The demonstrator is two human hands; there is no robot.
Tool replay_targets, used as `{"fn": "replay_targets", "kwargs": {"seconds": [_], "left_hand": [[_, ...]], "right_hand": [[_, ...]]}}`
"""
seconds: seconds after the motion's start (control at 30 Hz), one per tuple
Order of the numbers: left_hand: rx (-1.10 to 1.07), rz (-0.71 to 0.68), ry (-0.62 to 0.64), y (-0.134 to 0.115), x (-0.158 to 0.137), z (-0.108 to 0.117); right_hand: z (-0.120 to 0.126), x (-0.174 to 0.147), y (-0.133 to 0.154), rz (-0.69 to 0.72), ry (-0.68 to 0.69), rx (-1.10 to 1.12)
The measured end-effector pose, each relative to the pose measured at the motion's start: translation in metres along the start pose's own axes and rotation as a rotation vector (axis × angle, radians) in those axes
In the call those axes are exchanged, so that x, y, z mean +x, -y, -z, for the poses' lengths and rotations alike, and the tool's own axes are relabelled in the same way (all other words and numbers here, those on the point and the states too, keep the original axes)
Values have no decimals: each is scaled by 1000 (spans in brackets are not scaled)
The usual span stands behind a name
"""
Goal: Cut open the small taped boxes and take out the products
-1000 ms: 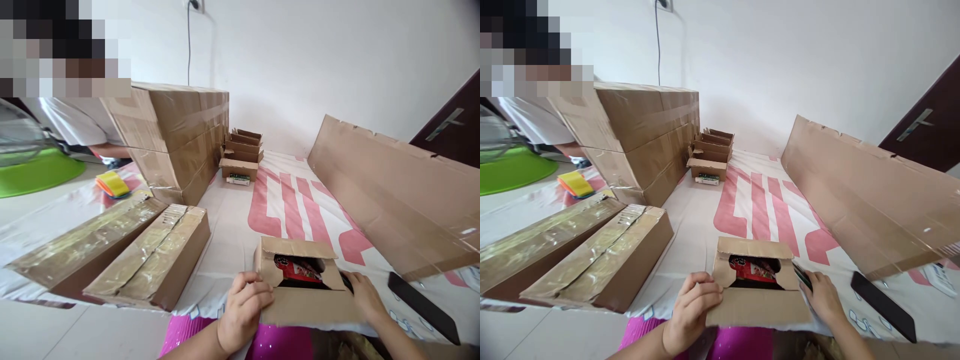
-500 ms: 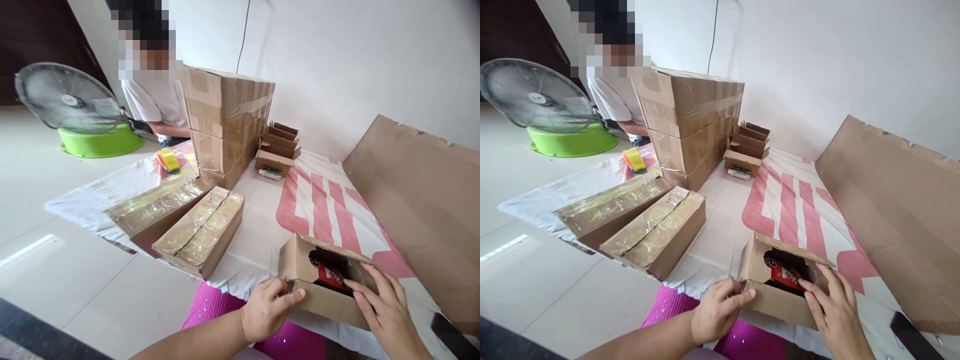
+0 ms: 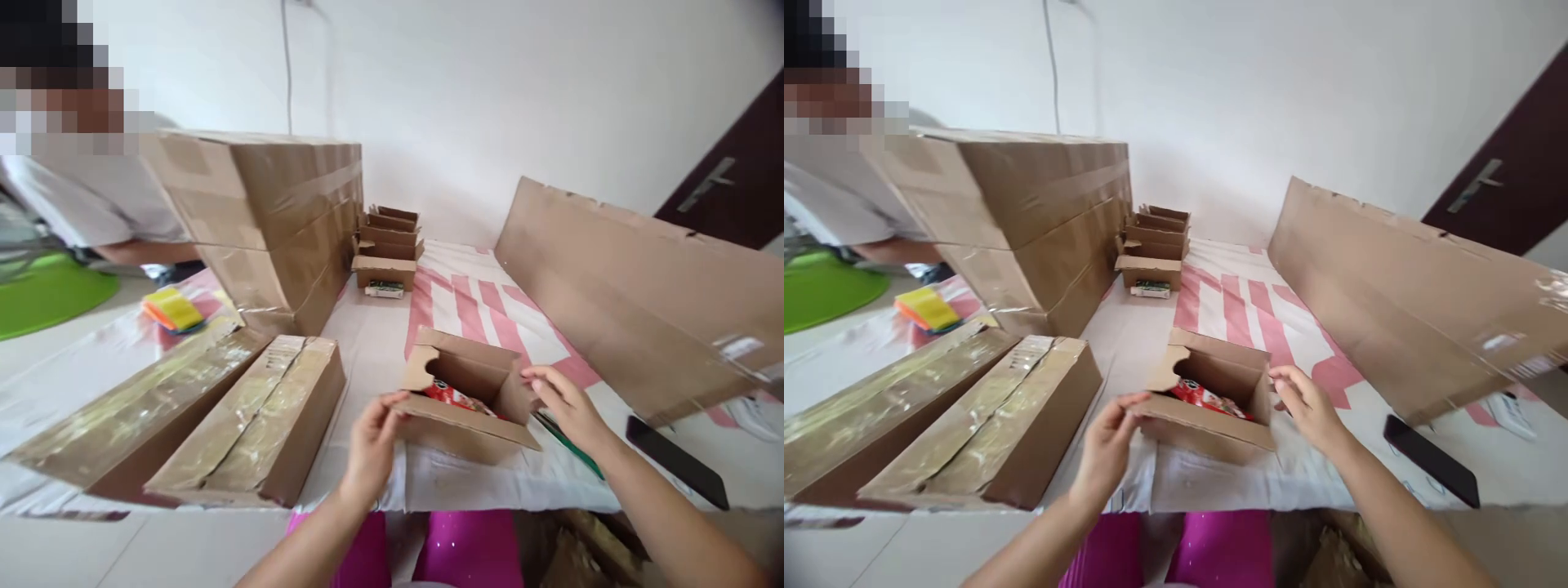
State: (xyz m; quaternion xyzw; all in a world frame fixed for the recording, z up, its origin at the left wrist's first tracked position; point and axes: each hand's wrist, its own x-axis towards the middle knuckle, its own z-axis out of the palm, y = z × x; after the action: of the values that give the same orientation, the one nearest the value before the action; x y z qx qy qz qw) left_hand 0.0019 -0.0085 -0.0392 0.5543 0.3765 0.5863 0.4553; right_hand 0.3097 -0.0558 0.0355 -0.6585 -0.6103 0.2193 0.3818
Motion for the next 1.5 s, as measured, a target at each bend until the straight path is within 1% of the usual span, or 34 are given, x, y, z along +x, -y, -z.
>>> {"fn": "replay_targets", "kwargs": {"seconds": [0.03,0.07,0.13,0.2,0.23,0.33,0.4,0.47,0.57,0.63,0.77,0.87,0.93,1.2,1.33,1.43,1.5], "left_hand": [[-81,99,-61,-2,11,2],[-146,175,-102,-4,21,4],[-213,261,-149,-5,35,7],[-224,286,-170,-4,41,11],[-228,284,-178,-3,41,12],[-266,258,-191,2,33,16],[-303,241,-190,5,27,18],[-324,246,-205,7,21,20],[-322,282,-268,12,16,22],[-304,292,-291,16,15,23],[-253,290,-283,20,15,22],[-211,276,-278,21,15,21],[-197,275,-282,20,15,21],[-294,320,-302,17,13,20],[-274,315,-314,18,13,19],[-273,333,-313,17,11,20],[-249,333,-296,16,7,22]], "right_hand": [[-4,4,3,5,11,55],[-9,8,5,39,25,82],[-18,12,10,176,65,56],[-24,12,14,318,98,-21],[-25,11,16,360,112,-56],[-25,6,19,391,102,-109],[-23,4,18,404,73,-92],[-22,3,15,373,25,-65],[-28,0,4,229,-62,-66],[-39,-7,-9,161,-93,-78],[-72,-30,-32,105,-140,-78],[-92,-41,-40,78,-226,-74],[-100,-43,-41,81,-271,-69],[-108,-37,-40,153,-327,-86],[-111,-34,-41,159,-340,-111],[-107,-33,-46,145,-367,-142],[-98,-35,-54,125,-398,-178]]}}
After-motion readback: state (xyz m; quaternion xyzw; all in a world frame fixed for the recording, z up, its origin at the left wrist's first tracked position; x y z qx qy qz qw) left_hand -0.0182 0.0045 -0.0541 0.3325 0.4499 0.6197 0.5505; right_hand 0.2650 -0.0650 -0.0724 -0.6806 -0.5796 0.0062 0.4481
